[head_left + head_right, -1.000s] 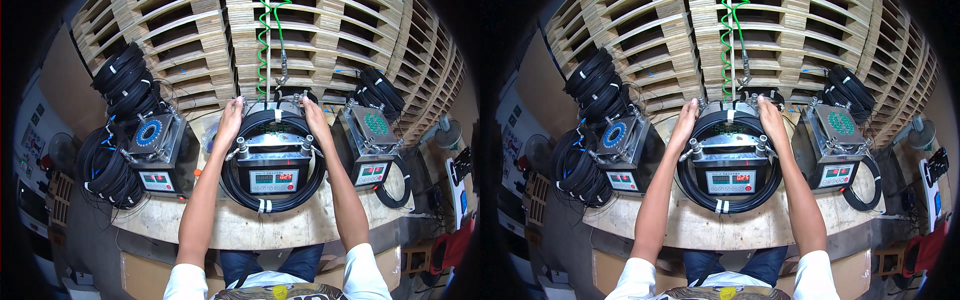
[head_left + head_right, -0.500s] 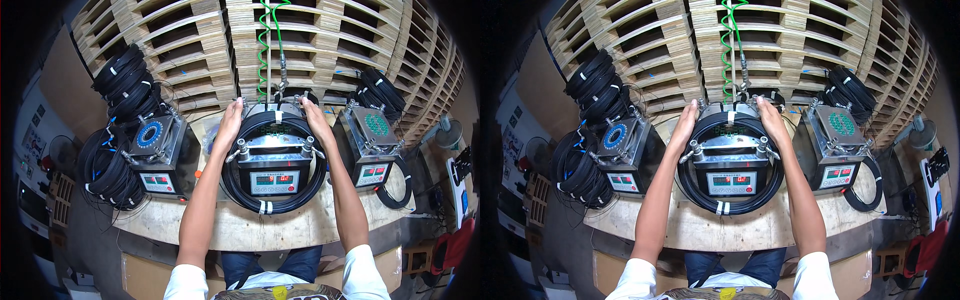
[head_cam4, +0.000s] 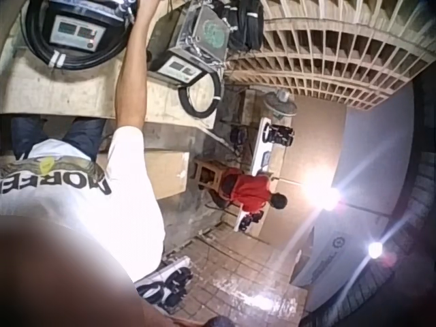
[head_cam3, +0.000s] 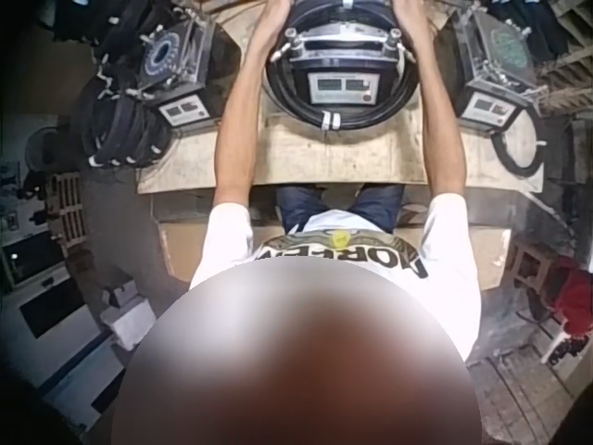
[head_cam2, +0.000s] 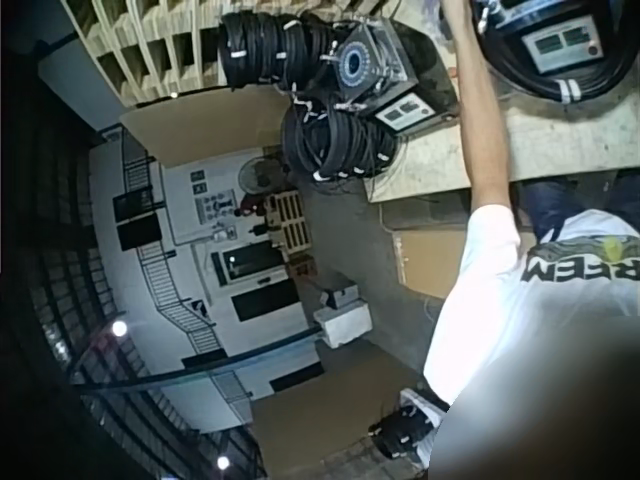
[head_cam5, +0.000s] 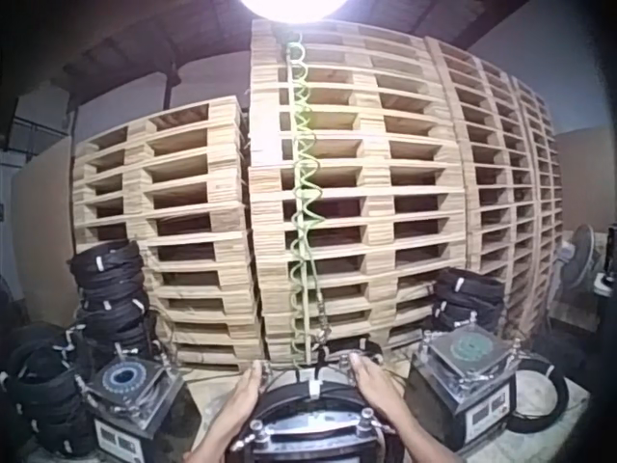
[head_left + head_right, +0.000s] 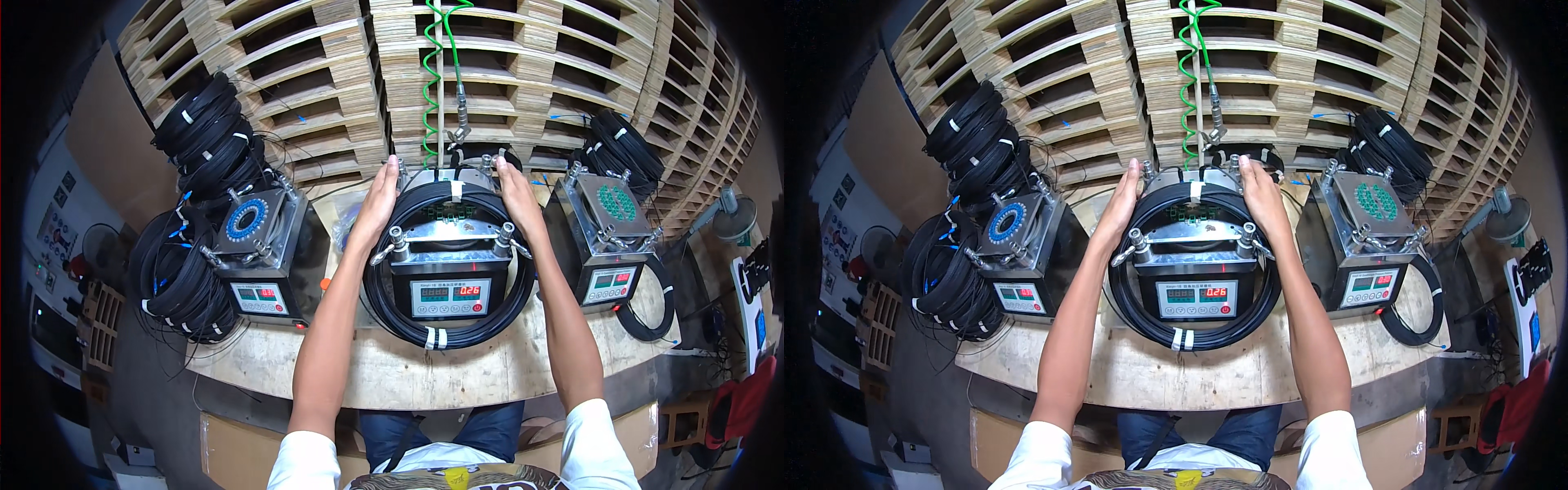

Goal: Manually position cable connectors into industrial heat-press machines for sealing or molding.

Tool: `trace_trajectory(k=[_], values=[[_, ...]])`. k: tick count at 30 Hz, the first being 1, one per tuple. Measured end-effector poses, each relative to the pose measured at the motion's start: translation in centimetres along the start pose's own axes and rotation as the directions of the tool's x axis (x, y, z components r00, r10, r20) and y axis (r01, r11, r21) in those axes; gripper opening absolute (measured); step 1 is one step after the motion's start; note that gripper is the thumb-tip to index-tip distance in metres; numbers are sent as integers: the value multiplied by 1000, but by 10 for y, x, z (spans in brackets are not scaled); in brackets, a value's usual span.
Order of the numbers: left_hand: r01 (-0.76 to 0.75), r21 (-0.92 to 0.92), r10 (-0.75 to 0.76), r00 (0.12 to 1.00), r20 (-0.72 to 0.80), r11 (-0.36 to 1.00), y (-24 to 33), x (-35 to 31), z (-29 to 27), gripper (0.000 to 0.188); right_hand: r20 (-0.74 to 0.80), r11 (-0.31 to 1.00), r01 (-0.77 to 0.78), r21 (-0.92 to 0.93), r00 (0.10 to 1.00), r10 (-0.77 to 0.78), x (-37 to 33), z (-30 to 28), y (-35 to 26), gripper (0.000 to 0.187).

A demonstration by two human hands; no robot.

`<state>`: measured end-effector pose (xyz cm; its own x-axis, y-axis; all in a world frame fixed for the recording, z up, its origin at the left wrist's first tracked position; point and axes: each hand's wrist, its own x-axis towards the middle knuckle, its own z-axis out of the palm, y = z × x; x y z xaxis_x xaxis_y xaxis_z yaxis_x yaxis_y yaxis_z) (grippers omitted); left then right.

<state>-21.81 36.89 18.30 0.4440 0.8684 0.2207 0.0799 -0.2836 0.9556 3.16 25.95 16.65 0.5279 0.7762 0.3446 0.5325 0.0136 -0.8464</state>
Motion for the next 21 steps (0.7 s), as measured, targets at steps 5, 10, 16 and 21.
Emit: trace_trajectory(k=[5, 10, 16, 21], values=[[-8, 25, 9, 999, -38, 1000, -3, 2, 0, 86, 41, 999, 23, 25, 999, -24, 2, 0, 4, 65], [0, 34, 2, 998, -57, 999, -8, 6, -1, 84, 61, 998, 1, 60, 998, -4, 5, 3, 10, 62], [14, 14, -14, 1000, -19, 1000, 2, -2, 0, 84, 85, 995, -39, 95, 996, 31, 7, 2, 15, 58], [23, 9, -23, 1000, 15, 1000, 0, -2, -1, 84, 126, 995, -92, 42, 988, 86, 6, -2, 7, 62]])
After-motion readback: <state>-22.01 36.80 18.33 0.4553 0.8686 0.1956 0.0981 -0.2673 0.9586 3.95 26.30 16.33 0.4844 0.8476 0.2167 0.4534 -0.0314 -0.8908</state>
